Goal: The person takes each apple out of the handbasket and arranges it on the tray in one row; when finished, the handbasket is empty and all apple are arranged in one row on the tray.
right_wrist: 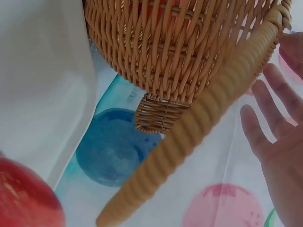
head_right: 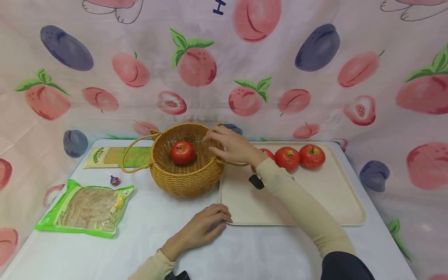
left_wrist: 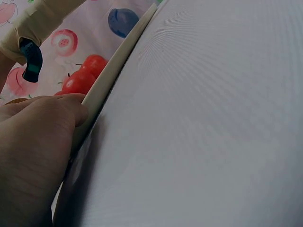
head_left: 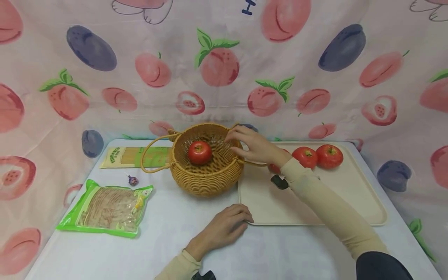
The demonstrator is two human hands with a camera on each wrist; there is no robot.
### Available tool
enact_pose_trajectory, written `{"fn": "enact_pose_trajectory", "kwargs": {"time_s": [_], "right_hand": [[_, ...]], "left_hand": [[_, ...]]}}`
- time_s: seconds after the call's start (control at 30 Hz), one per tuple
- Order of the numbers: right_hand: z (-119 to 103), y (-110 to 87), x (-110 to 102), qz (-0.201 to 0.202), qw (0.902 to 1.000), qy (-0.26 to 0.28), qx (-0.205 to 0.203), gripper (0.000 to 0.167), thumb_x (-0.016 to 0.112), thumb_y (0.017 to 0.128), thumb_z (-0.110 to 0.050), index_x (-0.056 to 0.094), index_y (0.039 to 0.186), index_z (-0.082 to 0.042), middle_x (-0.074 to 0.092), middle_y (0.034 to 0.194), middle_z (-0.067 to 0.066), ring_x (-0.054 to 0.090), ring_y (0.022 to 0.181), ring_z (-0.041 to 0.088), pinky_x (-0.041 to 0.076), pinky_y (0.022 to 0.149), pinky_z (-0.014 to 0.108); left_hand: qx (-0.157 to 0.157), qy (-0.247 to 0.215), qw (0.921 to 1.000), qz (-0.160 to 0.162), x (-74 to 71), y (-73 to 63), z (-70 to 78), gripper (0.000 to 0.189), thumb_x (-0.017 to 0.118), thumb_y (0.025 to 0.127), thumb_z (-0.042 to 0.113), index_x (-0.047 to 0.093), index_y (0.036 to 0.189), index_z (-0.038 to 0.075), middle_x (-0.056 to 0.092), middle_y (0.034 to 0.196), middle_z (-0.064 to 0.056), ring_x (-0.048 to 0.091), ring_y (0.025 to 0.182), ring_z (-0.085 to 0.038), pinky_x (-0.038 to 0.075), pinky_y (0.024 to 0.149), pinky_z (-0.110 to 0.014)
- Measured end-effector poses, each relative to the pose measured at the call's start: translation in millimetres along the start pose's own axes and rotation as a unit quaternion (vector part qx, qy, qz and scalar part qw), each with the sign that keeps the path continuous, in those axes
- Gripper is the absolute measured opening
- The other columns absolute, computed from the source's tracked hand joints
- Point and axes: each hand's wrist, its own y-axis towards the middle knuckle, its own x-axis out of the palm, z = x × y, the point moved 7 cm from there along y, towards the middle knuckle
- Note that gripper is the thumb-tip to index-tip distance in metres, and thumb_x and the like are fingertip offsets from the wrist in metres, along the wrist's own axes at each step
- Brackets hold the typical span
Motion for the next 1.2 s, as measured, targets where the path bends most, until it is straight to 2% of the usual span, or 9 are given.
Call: {"fn": "enact_pose_trajectory", "kwargs": {"time_s": [0.2,0.43,0.63,0.87,1.2], "right_hand": [[-2.5,12.0,10.0,-0.043,0.9988,-0.021,0.007,0.027,0.056,0.094,-0.028,0.058,0.120,-0.020,0.052,0.126,-0.003,0.049,0.118,0.013,0.046,0.097,0.034],[-3.8,27.9,22.9,-0.068,0.9972,-0.021,-0.023,0.024,0.058,0.092,-0.021,0.059,0.117,-0.018,0.054,0.122,-0.001,0.050,0.116,0.013,0.047,0.096,0.031],[-6.1,38.1,29.1,-0.095,0.9949,-0.027,-0.022,0.027,0.061,0.090,-0.016,0.059,0.118,-0.015,0.055,0.119,-0.001,0.049,0.115,0.014,0.045,0.098,0.032],[-9.1,46.6,40.2,-0.137,0.9884,-0.062,-0.018,0.027,0.059,0.092,-0.020,0.059,0.119,-0.015,0.054,0.119,0.000,0.050,0.108,0.016,0.046,0.092,0.032],[-13.0,59.5,53.8,-0.171,0.9791,-0.101,-0.041,0.028,0.059,0.092,-0.022,0.058,0.120,-0.017,0.052,0.120,0.000,0.049,0.104,0.016,0.044,0.088,0.033]], "left_hand": [[0.002,-0.001,1.0000,0.006,-1.6,-0.6,0.5,0.017,0.056,0.093,0.017,0.063,0.108,0.023,0.056,0.116,0.011,0.047,0.121,-0.004,0.040,0.105,-0.024],[0.003,-0.011,0.9999,0.007,-1.8,-0.8,0.2,0.018,0.056,0.093,0.016,0.063,0.108,0.022,0.057,0.116,0.010,0.047,0.122,-0.005,0.040,0.105,-0.024],[0.004,-0.005,1.0000,0.007,-1.0,-0.9,0.0,0.018,0.056,0.093,0.017,0.063,0.108,0.023,0.057,0.116,0.011,0.047,0.122,-0.005,0.040,0.105,-0.024],[0.009,-0.002,0.9999,0.008,1.5,0.9,0.4,0.017,0.055,0.093,0.018,0.063,0.107,0.024,0.056,0.115,0.012,0.047,0.121,-0.004,0.040,0.105,-0.023],[0.005,-0.002,0.9999,0.008,-1.1,-0.3,0.8,0.018,0.056,0.093,0.017,0.063,0.108,0.024,0.057,0.116,0.011,0.047,0.122,-0.006,0.040,0.106,-0.024]]}}
